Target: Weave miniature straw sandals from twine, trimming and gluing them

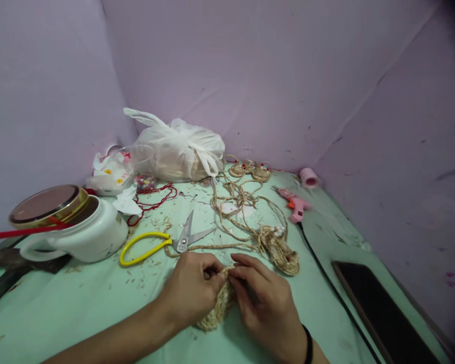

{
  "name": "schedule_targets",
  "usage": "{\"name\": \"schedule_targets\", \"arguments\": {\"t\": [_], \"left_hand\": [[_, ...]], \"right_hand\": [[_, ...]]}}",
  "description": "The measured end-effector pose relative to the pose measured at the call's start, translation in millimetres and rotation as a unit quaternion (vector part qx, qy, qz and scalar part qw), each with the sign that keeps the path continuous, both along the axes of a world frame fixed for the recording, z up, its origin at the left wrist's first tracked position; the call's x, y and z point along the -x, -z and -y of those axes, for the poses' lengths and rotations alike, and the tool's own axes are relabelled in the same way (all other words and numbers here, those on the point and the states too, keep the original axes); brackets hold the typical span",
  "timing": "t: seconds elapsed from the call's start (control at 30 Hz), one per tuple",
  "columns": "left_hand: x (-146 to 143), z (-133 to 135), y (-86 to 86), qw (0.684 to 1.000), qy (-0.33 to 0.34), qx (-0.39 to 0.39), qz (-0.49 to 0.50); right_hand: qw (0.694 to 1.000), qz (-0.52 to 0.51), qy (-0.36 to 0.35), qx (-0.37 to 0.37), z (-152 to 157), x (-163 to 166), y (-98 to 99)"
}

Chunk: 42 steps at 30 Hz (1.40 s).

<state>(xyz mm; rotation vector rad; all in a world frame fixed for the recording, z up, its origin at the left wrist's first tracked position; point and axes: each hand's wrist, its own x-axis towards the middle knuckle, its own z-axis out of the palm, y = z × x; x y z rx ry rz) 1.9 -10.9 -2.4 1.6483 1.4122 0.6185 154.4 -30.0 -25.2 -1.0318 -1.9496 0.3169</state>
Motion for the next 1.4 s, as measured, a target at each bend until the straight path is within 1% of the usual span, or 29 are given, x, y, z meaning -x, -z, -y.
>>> {"name": "schedule_targets", "arguments": {"t": [0.07,0.13,0.23,0.3,0.37,0.5,0.57,0.7,0.77,0.83,0.9,1.03,1.13,1.3,1.4], "left_hand": [[0,0,0.7,1.000,0.008,-0.008,0.013],[0,0,1.6,1.000,0.015,-0.014,0.022],[1,1,1.7,0.999,0.009,-0.019,0.031],[2,1,1.0,0.999,0.003,-0.023,0.030],[2,1,0.0,0.999,-0.002,-0.027,0.028],[2,1,-4.4,0.999,0.015,-0.024,0.019],[4,-1,-9.1,0.999,0.031,-0.029,-0.017],[9,-5,-22.3,0.986,0.080,-0.076,-0.123],[11,-7,-28.3,0.978,0.112,-0.084,-0.156],[12,-9,-32.6,0.973,0.133,-0.080,-0.172],[12,-11,-35.3,0.971,0.140,-0.073,-0.179],[9,-16,-37.5,0.968,0.148,-0.061,-0.195],[8,-18,-35.9,0.973,0.146,-0.047,-0.173],[10,-24,-27.0,0.988,0.113,0.023,-0.102],[12,-28,-24.6,0.990,0.108,0.042,-0.079]], "right_hand": [[1.000,-0.002,0.011,0.001,-1,3,-1.8],[0.999,-0.037,0.021,0.032,-3,5,-3.7],[0.983,-0.130,0.045,0.119,-6,4,-6.4],[0.963,-0.189,0.050,0.185,-8,3,-8.2],[0.943,-0.227,0.043,0.240,-9,3,-10.1],[0.921,-0.236,0.031,0.309,-8,9,-13.9],[0.913,-0.235,0.026,0.331,-7,12,-15.3],[0.904,-0.251,0.012,0.344,-5,15,-16.9],[0.895,-0.270,0.003,0.356,-5,15,-17.7],[0.884,-0.292,0.002,0.365,-5,15,-18.4],[0.878,-0.309,0.001,0.364,-6,15,-18.5],[0.885,-0.307,-0.016,0.349,-7,15,-16.5],[0.890,-0.297,-0.011,0.345,-8,14,-16.5],[0.894,-0.272,-0.022,0.355,-8,10,-19.6],[0.909,-0.245,-0.023,0.337,-6,8,-18.2]]}}
